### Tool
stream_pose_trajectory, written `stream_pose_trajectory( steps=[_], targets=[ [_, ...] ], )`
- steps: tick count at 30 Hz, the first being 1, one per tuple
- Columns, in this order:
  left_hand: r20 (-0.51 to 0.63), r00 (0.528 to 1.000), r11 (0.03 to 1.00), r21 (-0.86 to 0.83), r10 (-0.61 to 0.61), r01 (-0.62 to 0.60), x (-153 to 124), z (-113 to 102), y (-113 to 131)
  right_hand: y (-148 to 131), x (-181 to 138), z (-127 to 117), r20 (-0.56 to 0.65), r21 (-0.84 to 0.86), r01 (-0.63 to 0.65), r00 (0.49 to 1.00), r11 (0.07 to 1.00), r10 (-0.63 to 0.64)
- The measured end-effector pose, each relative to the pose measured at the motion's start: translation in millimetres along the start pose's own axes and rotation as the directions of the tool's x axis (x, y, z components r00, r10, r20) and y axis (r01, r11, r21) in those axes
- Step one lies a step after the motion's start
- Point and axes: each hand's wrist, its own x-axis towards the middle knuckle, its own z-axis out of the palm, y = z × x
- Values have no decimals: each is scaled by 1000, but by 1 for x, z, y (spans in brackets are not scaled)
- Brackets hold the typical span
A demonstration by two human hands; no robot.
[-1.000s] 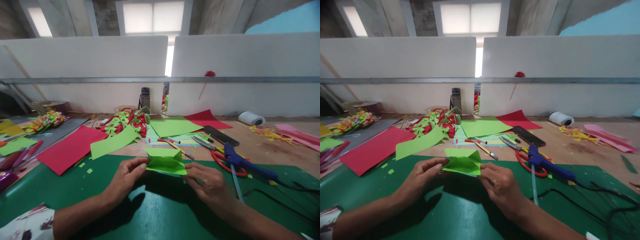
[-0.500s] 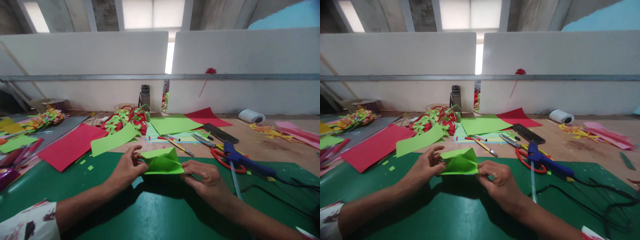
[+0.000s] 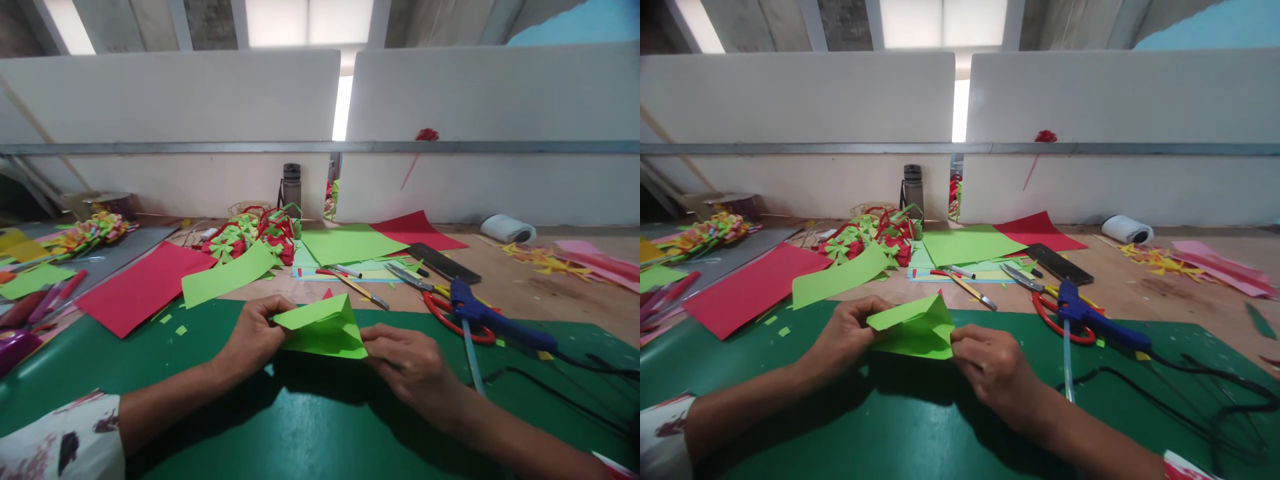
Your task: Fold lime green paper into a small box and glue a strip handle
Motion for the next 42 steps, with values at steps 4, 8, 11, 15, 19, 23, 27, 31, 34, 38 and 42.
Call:
stream_pose_trajectory(
  steps=[4, 8, 11, 15, 19, 23, 27, 31, 34, 38, 42],
  targets=[
    [-26, 999, 1000, -16, 19, -19, -1, -1, 5, 3, -2, 1, 33, -137, 133, 991, 982, -129],
    [23, 1000, 1000, -10, 14, -14, 0, 0, 5, 6, -4, 3, -3, -170, 169, 985, 971, -172],
    [49, 998, 997, 67, 27, -30, 2, 0, 5, 10, -4, 4, -62, -175, 142, 986, 974, -155],
    [-2, 994, 974, 200, 108, -105, 6, 1, 9, 5, -1, 0, -223, -308, 23, 970, 951, -95],
    [0, 993, 971, 207, 120, -117, 10, 9, 16, -12, 5, 1, -131, -446, 244, 934, 861, -333],
    [84, 992, 984, 143, 95, -106, 13, 26, 24, -22, 9, 9, -27, -497, 245, 955, 832, -296],
    [164, 985, 997, 41, 59, -67, 16, 43, 33, -20, 7, 10, -18, -466, 91, 994, 880, -112],
    [294, 954, 990, -140, 58, -18, 19, 46, 34, -15, 6, 2, -22, -366, -50, 999, 929, 45],
    [393, 918, 911, -392, 43, 125, 20, 42, 24, -11, 6, -5, -41, -213, -113, 993, 970, 107],
    [440, 897, 842, -497, 36, 210, 17, 39, 7, -7, 5, -5, -37, -56, -134, 991, 989, 132],
    [536, 835, 861, -475, 121, 180, 13, 39, 5, -3, 2, -2, -28, -31, -107, 994, 994, 106]
  ],
)
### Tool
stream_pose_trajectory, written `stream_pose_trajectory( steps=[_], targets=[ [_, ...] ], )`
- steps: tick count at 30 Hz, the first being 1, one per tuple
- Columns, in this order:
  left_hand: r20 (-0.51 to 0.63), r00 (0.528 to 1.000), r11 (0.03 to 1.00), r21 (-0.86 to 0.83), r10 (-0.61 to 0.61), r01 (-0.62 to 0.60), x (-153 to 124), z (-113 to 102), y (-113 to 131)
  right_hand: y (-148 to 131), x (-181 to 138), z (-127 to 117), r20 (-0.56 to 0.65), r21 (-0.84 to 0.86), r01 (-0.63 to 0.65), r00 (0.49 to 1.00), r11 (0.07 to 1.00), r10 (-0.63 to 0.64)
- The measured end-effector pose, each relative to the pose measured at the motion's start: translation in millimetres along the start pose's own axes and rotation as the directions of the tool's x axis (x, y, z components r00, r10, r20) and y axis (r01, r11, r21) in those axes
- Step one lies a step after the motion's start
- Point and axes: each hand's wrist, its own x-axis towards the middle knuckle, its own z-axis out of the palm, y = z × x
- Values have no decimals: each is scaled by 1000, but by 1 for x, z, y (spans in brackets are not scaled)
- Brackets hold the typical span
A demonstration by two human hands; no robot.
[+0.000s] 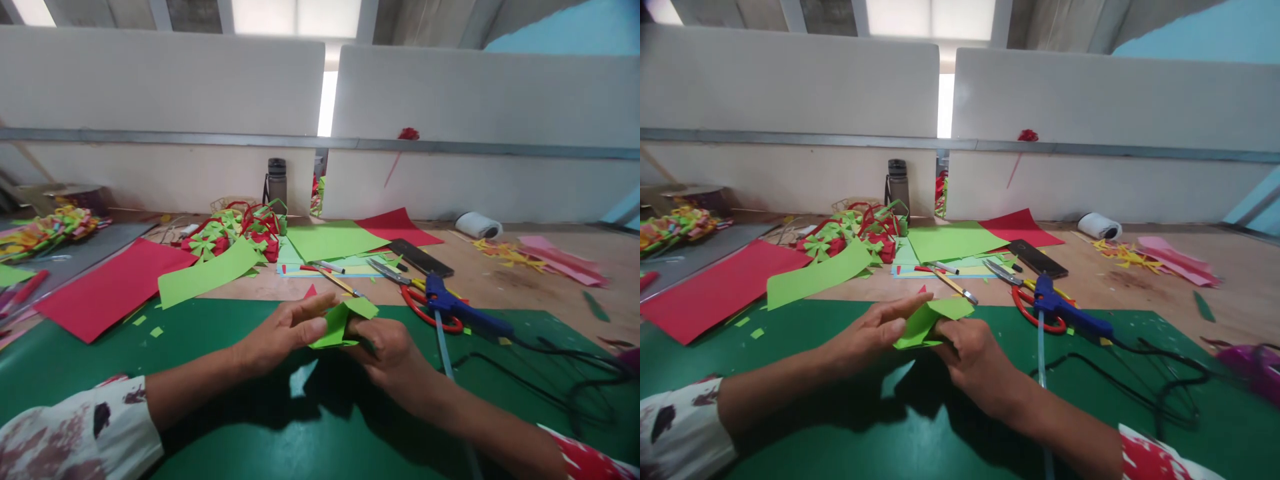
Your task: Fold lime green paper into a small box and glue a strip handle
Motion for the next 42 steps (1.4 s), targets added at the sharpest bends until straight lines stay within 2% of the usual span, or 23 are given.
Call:
stream_pose_trajectory(
  steps=[3, 6, 8, 11, 15, 22, 31, 35, 39, 42],
  targets=[
    [24, 999, 994, 106, -29, 26, -1, 1, 3, 0, 1, 0, 19, 16, 4, 1000, 1000, -5],
    [-22, 998, 985, 163, -57, 60, -2, 3, 0, -5, 4, -1, 89, 69, -43, 995, 997, 37],
    [-55, 997, 992, 117, -45, 51, -2, 5, -5, -12, 6, -2, 162, 90, -89, 984, 992, 74],
    [-104, 993, 998, -40, -55, 51, -1, 10, -13, -21, 8, -4, 238, 54, -137, 964, 989, 121],
    [-171, 984, 994, -104, -57, 40, 0, 15, -18, -27, 9, -6, 226, -4, -134, 965, 991, 131],
    [-243, 970, 993, 121, 22, 8, -3, 12, -16, -26, 10, -8, 268, 142, -76, 963, 987, 36],
    [-69, 995, 918, 394, 77, -43, -4, 8, 3, -25, 10, -11, 299, 129, -53, 954, 990, 12],
    [-70, 992, 828, 559, 100, -44, -3, 5, -2, -25, 9, -10, 321, 73, -43, 947, 996, 18],
    [-114, 985, 805, 592, 127, -35, -2, 8, -9, -29, 9, -9, 351, -30, -116, 929, 993, 119],
    [-123, 984, 806, 591, 131, -34, -2, 11, -9, -31, 10, -8, 305, 20, -107, 948, 994, 95]
  ],
)
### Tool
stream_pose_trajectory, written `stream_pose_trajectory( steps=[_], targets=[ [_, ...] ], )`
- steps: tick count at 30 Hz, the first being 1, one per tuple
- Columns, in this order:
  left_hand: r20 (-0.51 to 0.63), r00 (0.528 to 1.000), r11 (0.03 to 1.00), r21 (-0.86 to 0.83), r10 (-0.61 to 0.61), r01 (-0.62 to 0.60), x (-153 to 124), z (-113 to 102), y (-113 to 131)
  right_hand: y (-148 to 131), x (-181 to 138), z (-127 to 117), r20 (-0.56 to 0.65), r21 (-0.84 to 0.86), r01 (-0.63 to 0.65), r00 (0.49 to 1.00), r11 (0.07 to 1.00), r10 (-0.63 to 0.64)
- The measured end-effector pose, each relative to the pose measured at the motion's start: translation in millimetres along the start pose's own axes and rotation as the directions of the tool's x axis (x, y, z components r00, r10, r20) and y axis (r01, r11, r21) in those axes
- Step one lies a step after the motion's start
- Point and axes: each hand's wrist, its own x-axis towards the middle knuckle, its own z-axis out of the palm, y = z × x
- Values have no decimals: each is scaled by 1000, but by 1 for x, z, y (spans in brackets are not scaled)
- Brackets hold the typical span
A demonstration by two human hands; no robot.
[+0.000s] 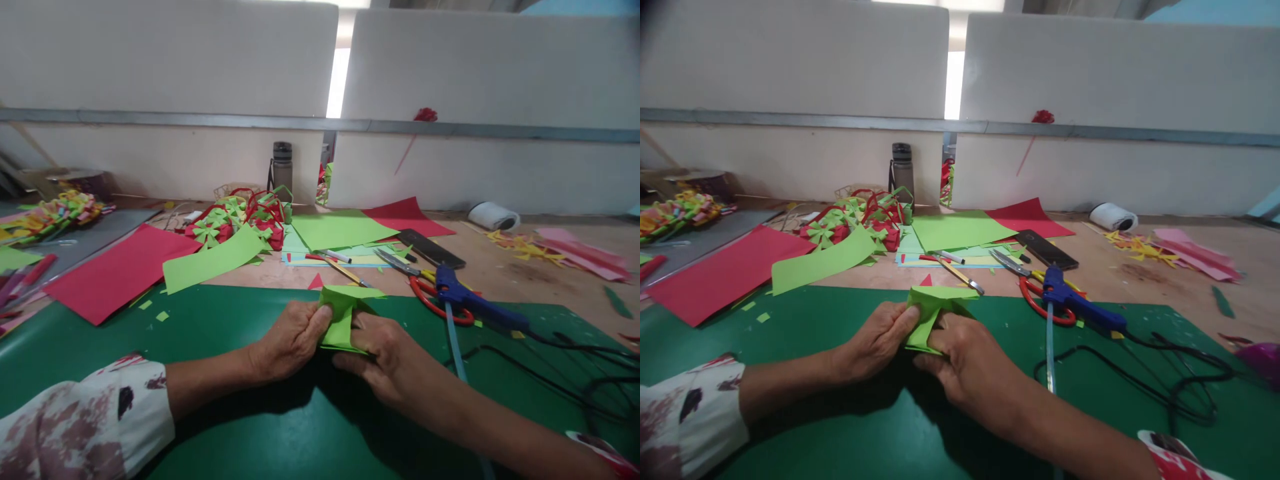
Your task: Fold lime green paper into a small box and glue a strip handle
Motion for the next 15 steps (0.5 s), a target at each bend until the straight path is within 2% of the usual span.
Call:
stream_pose_trajectory(
  steps=[3, 8, 15],
  targets=[
    [0, 1000, 1000, -16, -16, 16, -1, -2, 1, 1, 1, 0, -43, 82, 67, 997, 994, -63],
    [-44, 999, 999, -16, -32, 31, -3, -12, 1, 4, 0, -1, -42, 134, 73, 997, 988, -68],
    [74, 997, 999, 31, 15, -17, -7, -18, -5, 6, 0, -2, -22, 54, 96, 995, 994, -95]
  ],
)
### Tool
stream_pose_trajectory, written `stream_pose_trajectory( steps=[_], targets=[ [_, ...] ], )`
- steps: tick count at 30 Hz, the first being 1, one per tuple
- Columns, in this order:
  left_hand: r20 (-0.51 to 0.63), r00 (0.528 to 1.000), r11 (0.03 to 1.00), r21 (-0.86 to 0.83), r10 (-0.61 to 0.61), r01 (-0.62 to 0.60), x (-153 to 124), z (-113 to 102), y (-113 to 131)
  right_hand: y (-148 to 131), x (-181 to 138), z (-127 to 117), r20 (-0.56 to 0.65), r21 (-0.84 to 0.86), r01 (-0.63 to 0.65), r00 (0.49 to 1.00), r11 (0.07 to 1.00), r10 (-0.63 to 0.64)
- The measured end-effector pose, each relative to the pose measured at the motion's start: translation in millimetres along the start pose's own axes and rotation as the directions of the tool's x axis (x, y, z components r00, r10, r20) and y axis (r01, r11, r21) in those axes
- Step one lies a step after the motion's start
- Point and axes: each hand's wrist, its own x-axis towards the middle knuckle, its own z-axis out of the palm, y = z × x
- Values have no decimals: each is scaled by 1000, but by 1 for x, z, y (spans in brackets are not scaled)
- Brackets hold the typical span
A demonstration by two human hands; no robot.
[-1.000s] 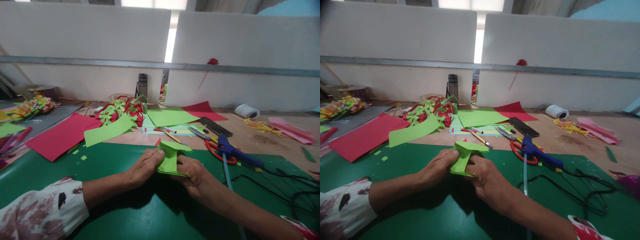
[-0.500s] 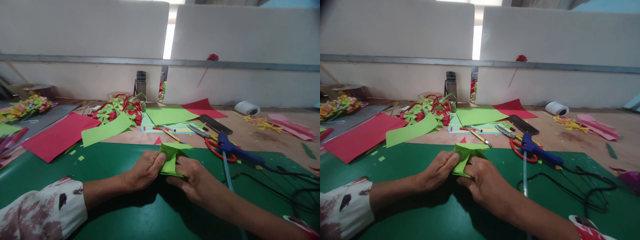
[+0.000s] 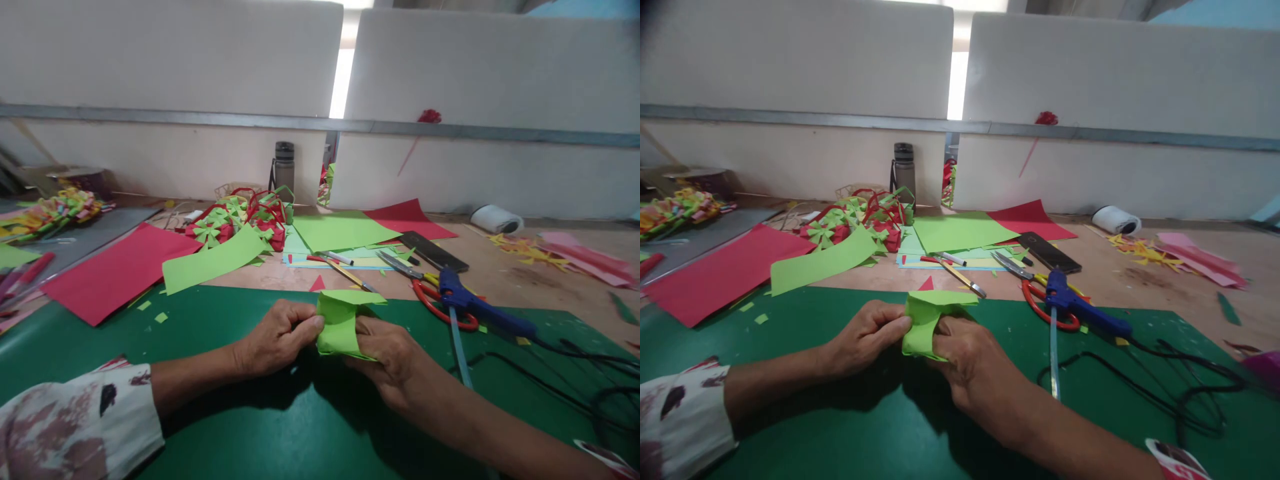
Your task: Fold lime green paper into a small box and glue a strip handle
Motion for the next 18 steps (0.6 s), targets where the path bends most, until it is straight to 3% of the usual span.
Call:
stream_pose_trajectory(
  steps=[6, 15, 18],
  targets=[
    [-29, 998, 991, 125, 61, -57, 0, 2, -7, 2, 2, 1, 14, -50, 19, 1000, 999, -18],
    [27, 999, 999, -29, 40, -39, -1, -2, -3, 6, -1, 7, -42, -10, 65, 997, 998, -65],
    [34, 998, 998, -11, 62, -62, -1, -2, -2, 8, -2, 8, -67, -34, 63, 996, 997, -65]
  ],
)
